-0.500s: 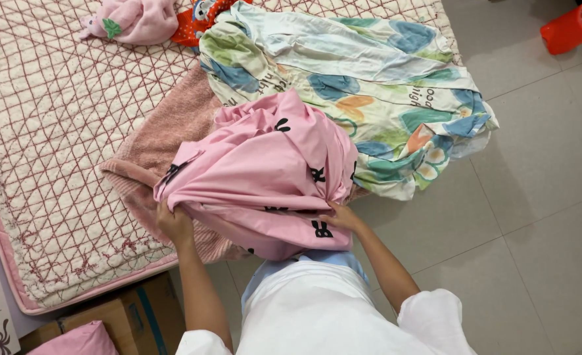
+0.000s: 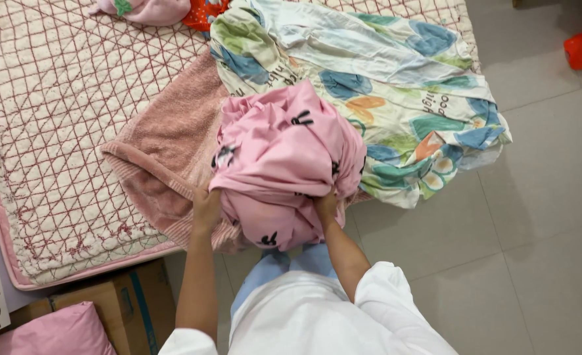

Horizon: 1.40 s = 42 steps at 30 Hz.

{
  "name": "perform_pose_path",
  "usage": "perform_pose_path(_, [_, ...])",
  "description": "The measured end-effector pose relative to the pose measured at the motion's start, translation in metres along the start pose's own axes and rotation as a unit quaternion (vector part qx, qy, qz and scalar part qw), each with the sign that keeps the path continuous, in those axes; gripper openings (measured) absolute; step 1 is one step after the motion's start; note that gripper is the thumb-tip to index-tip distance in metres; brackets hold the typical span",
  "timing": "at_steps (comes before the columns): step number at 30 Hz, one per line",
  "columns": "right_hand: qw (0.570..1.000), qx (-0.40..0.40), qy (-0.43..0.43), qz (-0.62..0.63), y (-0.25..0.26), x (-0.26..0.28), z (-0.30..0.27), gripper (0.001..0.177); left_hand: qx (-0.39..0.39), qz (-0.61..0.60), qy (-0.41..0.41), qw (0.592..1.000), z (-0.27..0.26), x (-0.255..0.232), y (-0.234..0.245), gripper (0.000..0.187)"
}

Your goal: The person folds a pink patterned sheet on a bed. They repeatedly shake, spread, and align the sheet, then fold it into a compact rectangular bundle and place it on the bed.

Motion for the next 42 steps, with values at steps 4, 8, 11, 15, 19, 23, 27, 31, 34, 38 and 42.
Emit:
perform_pose_path(4, [1.000, -0.015, 0.024, -0.004, 0.027, -0.005, 0.067, 0.091, -0.026, 0.025, 0.023, 0.999, 0.021, 0.063, -0.019, 0.031])
perform_pose_path(8, [0.997, -0.035, 0.061, -0.017, 0.084, -0.013, 0.157, 0.077, -0.059, 0.029, 0.042, 0.997, 0.059, 0.064, -0.068, 0.030])
perform_pose_path(11, [0.993, -0.073, 0.085, -0.025, 0.150, -0.028, 0.229, 0.067, -0.043, -0.009, 0.081, 0.996, 0.095, 0.022, -0.112, 0.036])
perform_pose_path(15, [0.984, -0.138, 0.106, -0.032, 0.250, -0.051, 0.301, 0.053, 0.065, -0.132, -0.161, 0.976, 0.133, -0.069, -0.184, 0.034])
perform_pose_path(19, [0.972, -0.190, 0.135, -0.035, 0.337, -0.079, 0.324, 0.040, 0.064, -0.117, -0.198, 0.971, 0.140, -0.130, -0.231, 0.033])
perform_pose_path(23, [0.956, -0.240, 0.169, -0.030, 0.395, -0.090, 0.292, 0.027, -0.016, -0.043, -0.251, 0.967, 0.134, -0.176, -0.232, 0.029])
perform_pose_path(27, [0.941, -0.290, 0.171, -0.032, 0.422, -0.096, 0.201, 0.016, -0.136, 0.123, -0.463, 0.867, 0.120, -0.205, -0.200, 0.021])
perform_pose_path(31, [0.920, -0.366, 0.130, -0.041, 0.424, -0.104, 0.106, 0.021, -0.123, 0.223, -0.411, 0.875, 0.123, -0.189, -0.151, 0.012])
perform_pose_path(34, [0.912, -0.402, 0.072, -0.043, 0.388, -0.124, 0.058, 0.016, -0.071, 0.265, -0.408, 0.871, 0.121, -0.146, -0.128, 0.009])
perform_pose_path(38, [0.948, -0.298, 0.026, -0.111, 0.290, -0.155, 0.006, 0.022, -0.049, 0.318, -0.347, 0.881, 0.116, -0.078, -0.100, 0.012])
perform_pose_path(42, [0.980, 0.118, -0.022, -0.158, 0.176, -0.155, -0.051, 0.022, -0.021, 0.358, -0.308, 0.881, 0.127, -0.015, -0.072, 0.011])
Point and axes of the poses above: each hand's wrist, its own z-axis towards the middle knuckle, its own y-axis out of the back of the hand, x = y × z, the point moved 3 cm from there along z, towards the middle knuckle, and after that the axes turned 4 degrees about y, right-handed, at the moved point
